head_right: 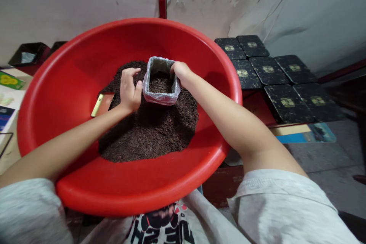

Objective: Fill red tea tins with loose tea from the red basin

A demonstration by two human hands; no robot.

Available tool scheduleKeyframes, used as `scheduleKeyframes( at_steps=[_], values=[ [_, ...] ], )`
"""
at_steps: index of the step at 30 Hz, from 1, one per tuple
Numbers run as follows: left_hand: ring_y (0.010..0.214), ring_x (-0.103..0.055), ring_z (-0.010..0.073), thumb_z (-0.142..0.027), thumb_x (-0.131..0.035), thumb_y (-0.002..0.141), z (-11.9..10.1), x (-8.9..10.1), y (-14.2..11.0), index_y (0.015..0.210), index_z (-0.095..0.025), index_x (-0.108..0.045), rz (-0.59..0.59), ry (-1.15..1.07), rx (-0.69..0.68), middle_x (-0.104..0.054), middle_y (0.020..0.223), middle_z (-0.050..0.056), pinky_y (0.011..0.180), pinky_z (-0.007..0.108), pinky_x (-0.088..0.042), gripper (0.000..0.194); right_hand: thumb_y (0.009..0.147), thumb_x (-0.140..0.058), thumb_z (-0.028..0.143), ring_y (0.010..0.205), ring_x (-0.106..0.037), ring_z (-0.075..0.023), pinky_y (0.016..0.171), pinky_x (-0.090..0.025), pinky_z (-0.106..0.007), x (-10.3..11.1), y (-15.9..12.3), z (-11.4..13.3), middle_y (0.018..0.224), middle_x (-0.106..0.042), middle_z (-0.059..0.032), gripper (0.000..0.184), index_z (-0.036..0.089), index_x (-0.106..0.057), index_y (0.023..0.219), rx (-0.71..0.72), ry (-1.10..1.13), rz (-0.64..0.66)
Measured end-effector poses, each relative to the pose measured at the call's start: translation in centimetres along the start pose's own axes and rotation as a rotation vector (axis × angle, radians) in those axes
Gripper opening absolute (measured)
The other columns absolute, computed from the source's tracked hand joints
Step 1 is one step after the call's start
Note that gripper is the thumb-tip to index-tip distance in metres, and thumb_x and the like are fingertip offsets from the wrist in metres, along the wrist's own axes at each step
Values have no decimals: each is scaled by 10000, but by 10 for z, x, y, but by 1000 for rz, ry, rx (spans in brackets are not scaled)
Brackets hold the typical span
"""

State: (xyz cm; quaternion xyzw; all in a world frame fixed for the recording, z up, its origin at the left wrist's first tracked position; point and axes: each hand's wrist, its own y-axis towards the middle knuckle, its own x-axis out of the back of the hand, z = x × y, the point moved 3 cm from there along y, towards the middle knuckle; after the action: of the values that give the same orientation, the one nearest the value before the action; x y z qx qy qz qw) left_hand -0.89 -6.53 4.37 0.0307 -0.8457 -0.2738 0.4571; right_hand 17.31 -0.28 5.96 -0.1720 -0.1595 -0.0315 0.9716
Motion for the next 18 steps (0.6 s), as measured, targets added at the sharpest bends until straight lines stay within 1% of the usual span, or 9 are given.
scheduleKeyframes(
  at_steps=[1,2,4,5,7,9,12,15,18],
  values=[
    [1263,-364,211,-328,-268,886,16,-6,-4,1283,-170,-372,12,30,97,-442,1314,116,1055,376,-286,440,666,-404,143,572,-505,-173,531,-452,-312,0,1,0,570,-448,-20,73,185,-459,690,8,13,-6],
    [1258,-374,218,-312,-287,878,33,-15,-9,1284,-141,-376,85,74,200,-444,1318,134,1060,382,-280,450,666,-408,157,588,-509,-177,536,-453,-314,0,2,-1,586,-458,-25,67,187,-458,699,10,5,-11],
    [1298,-329,263,-332,-332,865,66,-32,-23,1293,-98,-387,351,193,407,-382,1383,173,1083,421,-231,491,662,-410,173,609,-511,-175,548,-453,-309,0,3,-1,616,-467,-31,66,190,-446,714,-1,-48,-10],
    [1333,-274,270,-345,-331,868,78,-38,-31,1308,-97,-375,455,236,449,-332,1424,169,1102,433,-183,507,658,-410,174,614,-509,-171,555,-452,-305,0,3,-1,630,-468,-33,68,191,-437,718,-4,-75,-6],
    [1369,-192,271,-382,-333,873,88,-45,-42,1314,-91,-376,559,304,471,-260,1468,153,1122,426,-107,530,647,-417,168,611,-501,-158,564,-448,-294,0,2,-1,646,-465,-31,67,191,-425,709,0,-103,-10],
    [1363,-205,267,-429,-326,875,85,-47,-47,1288,-71,-404,572,325,491,-294,1451,162,1122,395,-114,552,632,-428,155,597,-489,-147,569,-442,-288,0,2,0,645,-459,-25,62,189,-423,684,14,-86,-18],
    [1275,-360,283,-518,-237,880,70,-46,-48,1208,-38,-470,598,306,562,-441,1331,207,1059,367,-261,627,618,-432,142,586,-479,-141,581,-435,-289,0,2,0,628,-455,-18,51,185,-426,646,25,-50,-19],
    [1189,-461,309,-582,-158,864,55,-45,-47,1155,-30,-516,670,279,607,-497,1258,228,980,367,-352,719,614,-427,140,594,-479,-145,591,-430,-293,0,3,-1,619,-459,-18,45,184,-430,622,44,-43,-32],
    [1166,-490,334,-591,-260,837,46,-43,-48,1165,-18,-510,753,247,630,-499,1261,244,946,371,-385,706,610,-433,141,586,-476,-140,588,-427,-291,2,6,-2,621,-471,-19,41,181,-438,614,45,-42,-56]
  ],
)
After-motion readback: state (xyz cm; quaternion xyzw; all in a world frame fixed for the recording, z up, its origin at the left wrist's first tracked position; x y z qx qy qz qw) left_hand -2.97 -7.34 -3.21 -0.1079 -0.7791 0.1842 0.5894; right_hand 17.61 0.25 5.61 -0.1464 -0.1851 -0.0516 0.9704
